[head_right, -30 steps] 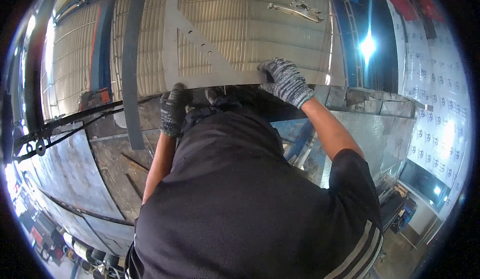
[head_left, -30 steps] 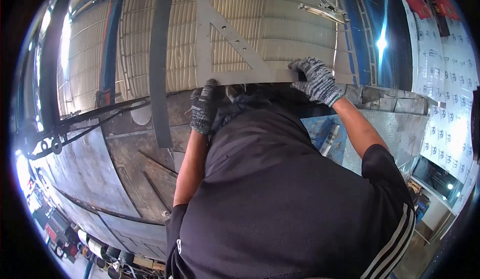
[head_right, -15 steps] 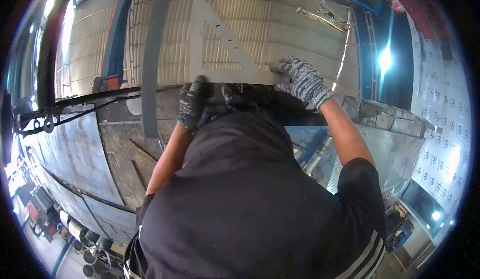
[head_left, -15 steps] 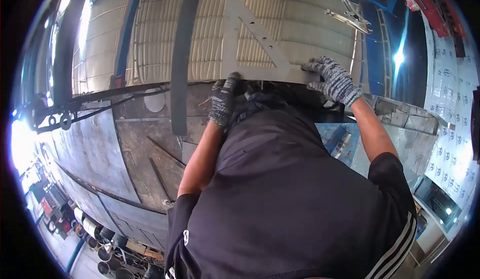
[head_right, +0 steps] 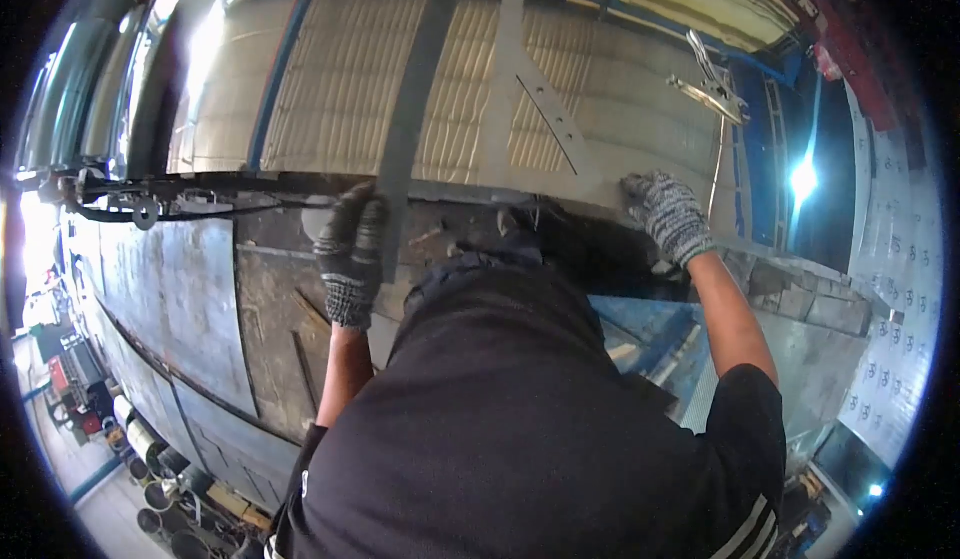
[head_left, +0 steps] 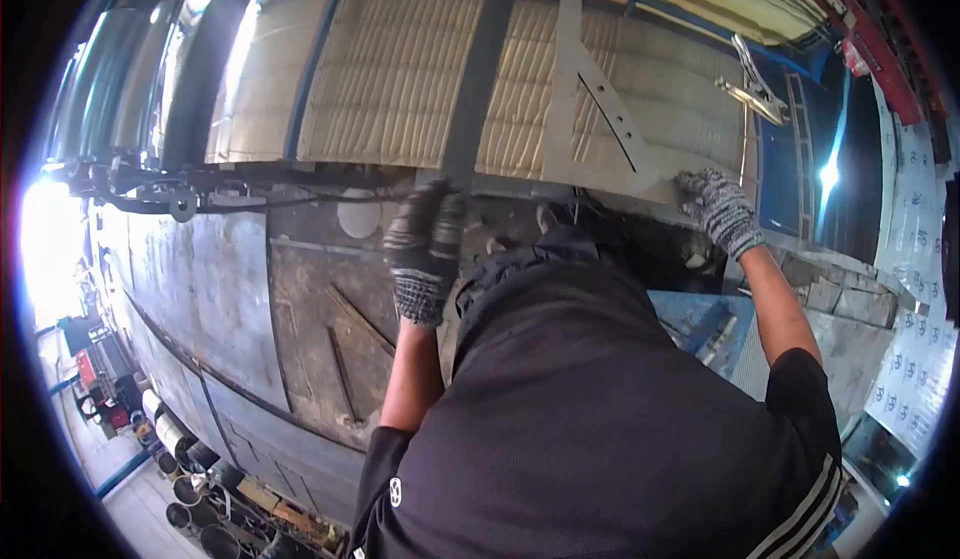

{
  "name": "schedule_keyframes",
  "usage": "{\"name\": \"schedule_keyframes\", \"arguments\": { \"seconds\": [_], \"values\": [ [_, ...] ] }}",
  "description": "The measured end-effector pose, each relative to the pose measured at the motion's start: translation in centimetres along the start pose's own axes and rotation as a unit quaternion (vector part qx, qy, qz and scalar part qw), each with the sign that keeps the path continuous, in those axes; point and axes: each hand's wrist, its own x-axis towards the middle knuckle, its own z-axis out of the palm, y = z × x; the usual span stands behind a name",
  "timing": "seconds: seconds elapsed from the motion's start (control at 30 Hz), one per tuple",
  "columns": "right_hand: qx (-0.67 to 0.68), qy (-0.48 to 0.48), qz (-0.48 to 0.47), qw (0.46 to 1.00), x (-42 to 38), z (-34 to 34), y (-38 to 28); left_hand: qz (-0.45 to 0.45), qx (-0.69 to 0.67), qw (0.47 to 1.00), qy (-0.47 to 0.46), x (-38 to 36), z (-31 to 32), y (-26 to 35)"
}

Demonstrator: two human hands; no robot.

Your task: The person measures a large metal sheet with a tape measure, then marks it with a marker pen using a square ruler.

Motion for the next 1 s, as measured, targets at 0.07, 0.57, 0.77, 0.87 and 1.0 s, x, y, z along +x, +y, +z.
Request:
{"name": "schedule_keyframes", "arguments": {
  "seconds": [0.07, 0.57, 0.77, 0.87, 1.0],
  "values": [
    [0.015, -0.006, 0.015, 1.000, 0.4, -0.7, -0.5, 0.022, 0.042, 0.994, 0.095, 1.0, -2.3, -1.9],
    [0.049, 0.003, 0.052, 0.997, -0.7, 1.4, 1.3, 0.314, 0.388, 0.792, -0.351, 7.6, 0.0, -19.9],
    [0.060, 0.036, 0.008, 0.998, -0.4, 3.7, 2.6, 0.320, 0.205, 0.865, -0.328, 5.4, 1.7, -11.2],
    [0.051, 0.019, 0.016, 0.998, -0.4, 2.1, 1.4, 0.071, -0.024, 0.921, -0.383, 5.7, 3.8, -14.8],
    [0.049, 0.006, 0.050, 0.998, -0.2, 1.9, 1.4, -0.035, -0.165, 0.909, -0.381, 4.9, 6.1, -15.2]
  ]
}}
